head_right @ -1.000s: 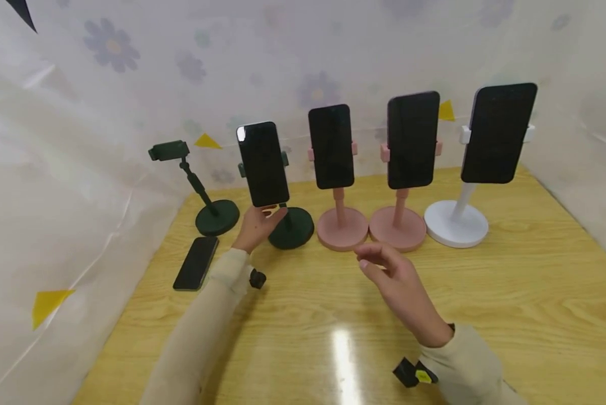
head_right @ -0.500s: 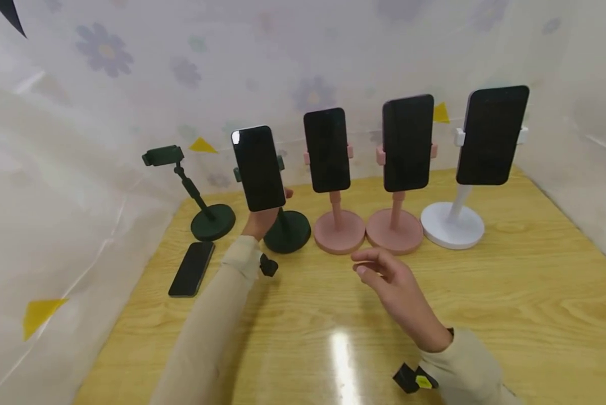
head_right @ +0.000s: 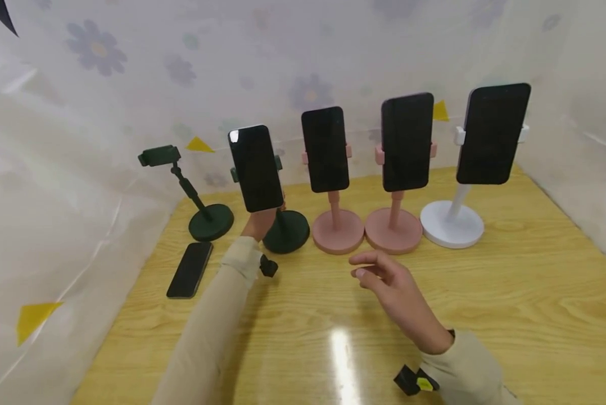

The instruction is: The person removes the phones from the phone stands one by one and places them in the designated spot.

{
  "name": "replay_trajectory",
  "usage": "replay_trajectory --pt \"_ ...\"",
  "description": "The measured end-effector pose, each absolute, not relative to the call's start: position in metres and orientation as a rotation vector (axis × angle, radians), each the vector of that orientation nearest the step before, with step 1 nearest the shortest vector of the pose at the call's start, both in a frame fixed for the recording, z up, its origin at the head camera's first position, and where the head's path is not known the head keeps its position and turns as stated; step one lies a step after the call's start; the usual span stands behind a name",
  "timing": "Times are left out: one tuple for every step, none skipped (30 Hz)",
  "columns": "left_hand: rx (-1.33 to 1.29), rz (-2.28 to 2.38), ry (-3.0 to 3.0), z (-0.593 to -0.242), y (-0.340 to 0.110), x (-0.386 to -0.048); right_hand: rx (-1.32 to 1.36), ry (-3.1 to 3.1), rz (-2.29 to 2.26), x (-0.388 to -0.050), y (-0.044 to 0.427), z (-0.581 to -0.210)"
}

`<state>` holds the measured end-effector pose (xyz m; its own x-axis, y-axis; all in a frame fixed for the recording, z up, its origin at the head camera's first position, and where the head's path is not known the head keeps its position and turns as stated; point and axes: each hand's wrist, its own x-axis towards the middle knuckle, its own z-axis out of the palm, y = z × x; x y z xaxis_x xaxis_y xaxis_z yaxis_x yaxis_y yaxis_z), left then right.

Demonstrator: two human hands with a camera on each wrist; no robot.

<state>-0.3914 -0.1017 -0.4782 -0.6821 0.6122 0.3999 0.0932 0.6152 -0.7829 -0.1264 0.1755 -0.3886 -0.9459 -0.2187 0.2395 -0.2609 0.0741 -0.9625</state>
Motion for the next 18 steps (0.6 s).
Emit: replay_trajectory --pt "-0.535 1.005 -2.1 -0.494 -0.102 -0.407 0.493 -2.296 2.04 -0.125 0.176 -0.388" --pt "-0.551 0.953 -2.1 -0.509 -0.102 -0.421 0.476 -2.309 2.031 -0.124 0.177 -0.388" --pt "-0.603 0.827 -2.238 -0.511 -0.1 -0.424 0.459 -2.326 2.02 -0.123 0.178 -0.388" --pt "-0.698 0.569 -2.465 -0.508 -0.098 -0.423 0.443 -2.341 2.011 -0.122 0.179 -0.388" --pt "-0.829 -0.003 -2.729 -0.502 -0.097 -0.42 0.436 -2.347 2.006 -0.122 0.18 -0.388" --pt "-0.852 -0.741 -2.91 -0.493 -0.096 -0.415 0.432 -2.355 2.002 -0.121 0.18 -0.388" --pt "-0.766 -1.387 -2.889 -0.484 -0.095 -0.408 0.432 -2.36 2.0 -0.121 0.181 -0.388" --pt "-0.596 -1.662 -2.889 -0.473 -0.095 -0.401 0.436 -2.361 2.003 -0.12 0.181 -0.387" --pt "-0.492 -1.679 -2.931 -0.469 -0.095 -0.4 0.44 -2.362 2.006 -0.121 0.181 -0.387" --pt "-0.53 -1.39 -3.061 -0.468 -0.098 -0.401 0.446 -2.36 2.012 -0.121 0.18 -0.387" --pt "-0.539 -1.424 -3.058 -0.473 -0.102 -0.405 0.452 -2.359 2.017 -0.121 0.18 -0.386" --pt "-0.603 -1.035 -3.171 -0.474 -0.102 -0.407 0.46 -2.361 2.013 -0.121 0.18 -0.386" --pt "-0.686 -0.378 -3.215 -0.473 -0.102 -0.406 0.469 -2.363 2.011 -0.122 0.18 -0.385" --pt "-0.703 0.506 -3.084 -0.468 -0.101 -0.402 0.479 -2.362 2.008 -0.123 0.18 -0.385" --pt "-0.694 0.524 -3.103 -0.459 -0.1 -0.395 0.491 -2.363 2.002 -0.123 0.18 -0.384" --pt "-0.696 1.001 -2.855 -0.455 -0.1 -0.388 0.501 -2.364 1.994 -0.124 0.18 -0.384" --pt "-0.682 0.801 -2.995 -0.442 -0.097 -0.378 0.514 -2.359 1.988 -0.125 0.18 -0.383" --pt "-0.678 0.83 -2.982 -0.467 -0.101 -0.404 0.522 -2.36 1.979 -0.126 0.18 -0.383"
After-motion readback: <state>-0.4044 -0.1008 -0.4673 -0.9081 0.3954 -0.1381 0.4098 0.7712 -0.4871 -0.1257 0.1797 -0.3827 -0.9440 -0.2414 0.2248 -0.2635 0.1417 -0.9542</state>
